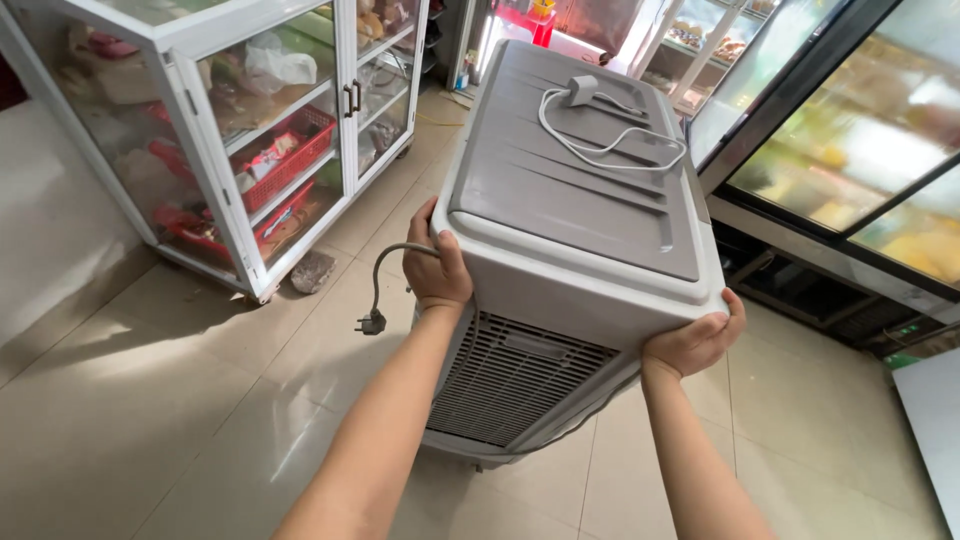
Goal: Moving an air cooler into position and connecting it to a power outlet in a shop environment.
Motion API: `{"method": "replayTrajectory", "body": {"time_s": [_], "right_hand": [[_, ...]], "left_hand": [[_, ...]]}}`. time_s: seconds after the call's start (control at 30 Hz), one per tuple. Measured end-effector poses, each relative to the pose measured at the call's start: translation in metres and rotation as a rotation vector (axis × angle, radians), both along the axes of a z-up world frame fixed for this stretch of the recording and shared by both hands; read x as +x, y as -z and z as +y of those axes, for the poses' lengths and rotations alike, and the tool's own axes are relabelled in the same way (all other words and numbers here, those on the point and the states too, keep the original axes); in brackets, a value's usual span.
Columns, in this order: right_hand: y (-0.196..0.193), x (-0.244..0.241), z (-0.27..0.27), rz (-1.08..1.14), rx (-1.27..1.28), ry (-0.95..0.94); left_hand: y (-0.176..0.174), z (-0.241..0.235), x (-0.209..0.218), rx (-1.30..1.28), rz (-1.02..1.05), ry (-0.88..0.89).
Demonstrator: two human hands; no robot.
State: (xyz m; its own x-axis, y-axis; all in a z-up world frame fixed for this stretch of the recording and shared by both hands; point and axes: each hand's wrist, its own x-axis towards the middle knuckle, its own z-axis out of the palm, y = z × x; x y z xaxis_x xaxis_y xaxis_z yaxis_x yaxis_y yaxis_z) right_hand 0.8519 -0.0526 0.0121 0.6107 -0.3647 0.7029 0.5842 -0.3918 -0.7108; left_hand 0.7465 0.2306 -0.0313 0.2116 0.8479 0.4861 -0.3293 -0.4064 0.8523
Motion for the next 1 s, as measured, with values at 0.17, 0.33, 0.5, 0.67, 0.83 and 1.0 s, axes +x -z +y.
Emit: {"method": "replayTrajectory", "body": {"time_s": [0.17,0.33,0.5,0.67,0.83,1.0], "right_hand": [[0.008,0.12,0.031,-0.038,0.002,-0.015],[0.025,0.256,0.056,-0.135,-0.084,0.024],[0.019,0.364,0.088,-0.047,-0.046,0.0],[0.022,0.463,0.113,-0.076,-0.072,0.01],[0.025,0.56,0.143,-0.077,-0.039,-0.011],[0.027,0.656,0.176,-0.089,-0.058,0.005]], "left_hand": [[0.009,0.033,0.117,0.01,-0.011,-0.008],[0.016,0.066,0.24,0.003,-0.019,-0.021],[0.011,0.091,0.347,-0.037,-0.007,0.011],[0.01,0.112,0.44,-0.049,-0.007,0.0],[0.016,0.142,0.535,-0.014,-0.032,-0.032],[0.027,0.172,0.636,0.0,-0.038,-0.072]]}}
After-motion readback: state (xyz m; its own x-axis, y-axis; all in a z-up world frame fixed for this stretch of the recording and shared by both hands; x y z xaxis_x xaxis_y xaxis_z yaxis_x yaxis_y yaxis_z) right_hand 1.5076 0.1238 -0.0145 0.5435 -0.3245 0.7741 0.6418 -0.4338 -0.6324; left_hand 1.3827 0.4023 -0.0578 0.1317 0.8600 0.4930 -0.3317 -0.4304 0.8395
